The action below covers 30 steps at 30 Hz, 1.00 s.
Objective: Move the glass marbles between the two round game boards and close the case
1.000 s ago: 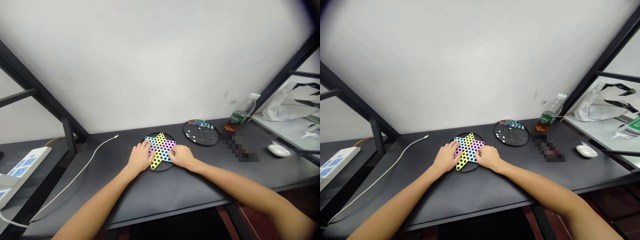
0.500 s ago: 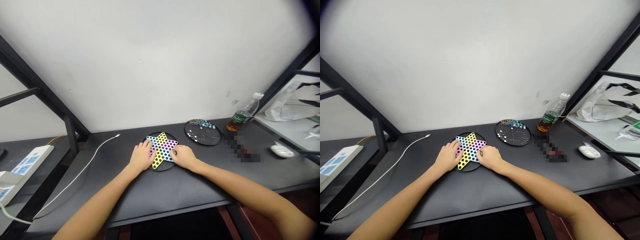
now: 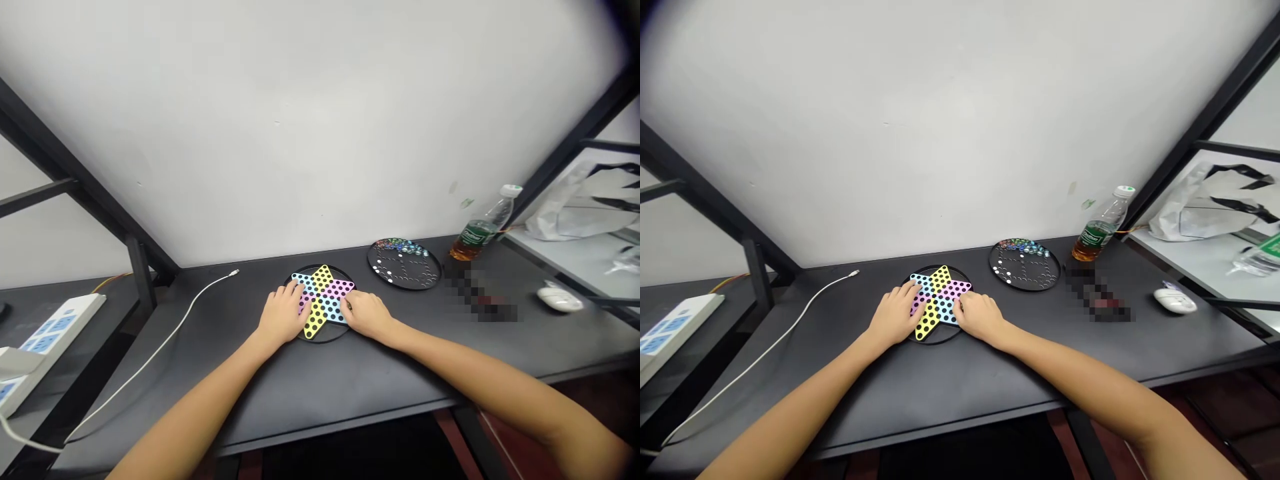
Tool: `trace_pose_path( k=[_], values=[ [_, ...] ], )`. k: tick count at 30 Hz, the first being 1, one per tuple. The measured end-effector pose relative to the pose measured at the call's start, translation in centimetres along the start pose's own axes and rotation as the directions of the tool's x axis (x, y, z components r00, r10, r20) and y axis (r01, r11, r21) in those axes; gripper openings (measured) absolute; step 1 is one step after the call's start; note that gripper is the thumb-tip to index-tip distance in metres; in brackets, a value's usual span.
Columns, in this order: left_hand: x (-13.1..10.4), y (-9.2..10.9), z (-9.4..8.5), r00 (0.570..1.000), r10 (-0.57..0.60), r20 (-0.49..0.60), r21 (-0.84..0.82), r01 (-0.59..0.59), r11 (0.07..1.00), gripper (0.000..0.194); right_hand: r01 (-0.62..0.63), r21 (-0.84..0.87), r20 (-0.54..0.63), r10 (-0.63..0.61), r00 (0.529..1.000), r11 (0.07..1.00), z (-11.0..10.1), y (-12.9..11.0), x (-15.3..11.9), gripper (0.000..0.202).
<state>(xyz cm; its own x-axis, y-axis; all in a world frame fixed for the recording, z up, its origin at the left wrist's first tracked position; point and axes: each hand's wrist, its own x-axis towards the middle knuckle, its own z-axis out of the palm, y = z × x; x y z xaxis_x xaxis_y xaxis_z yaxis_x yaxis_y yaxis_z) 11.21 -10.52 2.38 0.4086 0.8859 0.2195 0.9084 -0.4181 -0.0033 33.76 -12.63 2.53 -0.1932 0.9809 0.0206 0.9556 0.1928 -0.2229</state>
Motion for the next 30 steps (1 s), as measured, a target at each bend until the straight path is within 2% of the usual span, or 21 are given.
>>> trace_pose_path(
  k=[13,18,22,27,29,30],
  values=[
    [0.1,0.0,0.0,1.000,-0.002,0.005,-0.009,0.002,1.000,0.043,0.030,0.033,-0.023,-0.030,0.999,0.999,0.4,0.6,0.2,0.040],
    [0.1,0.0,0.0,1.000,-0.009,0.005,0.003,0.009,1.000,0.044,0.036,0.170,-0.145,-0.011,0.989,0.985,1.2,1.6,1.0,0.044],
    [0.2,-0.1,-0.1,1.000,-0.020,0.010,0.008,0.020,1.000,0.045,0.044,0.435,-0.233,0.065,0.970,0.899,1.2,2.2,2.1,0.052],
    [0.3,-0.2,-0.2,0.999,-0.034,0.022,-0.013,0.034,0.999,0.045,0.018,0.740,-0.213,0.209,0.954,0.672,0.3,4.2,4.0,0.057],
    [0.3,-0.2,-0.2,0.999,-0.033,0.022,-0.019,0.034,0.999,0.045,-0.023,0.750,-0.210,0.272,0.939,0.661,-0.4,6.2,5.3,0.058],
    [0.3,-0.2,-0.2,0.999,-0.034,0.022,-0.020,0.035,0.999,0.045,-0.049,0.710,-0.225,0.291,0.930,0.703,-0.8,7.3,6.0,0.057]
  ],
)
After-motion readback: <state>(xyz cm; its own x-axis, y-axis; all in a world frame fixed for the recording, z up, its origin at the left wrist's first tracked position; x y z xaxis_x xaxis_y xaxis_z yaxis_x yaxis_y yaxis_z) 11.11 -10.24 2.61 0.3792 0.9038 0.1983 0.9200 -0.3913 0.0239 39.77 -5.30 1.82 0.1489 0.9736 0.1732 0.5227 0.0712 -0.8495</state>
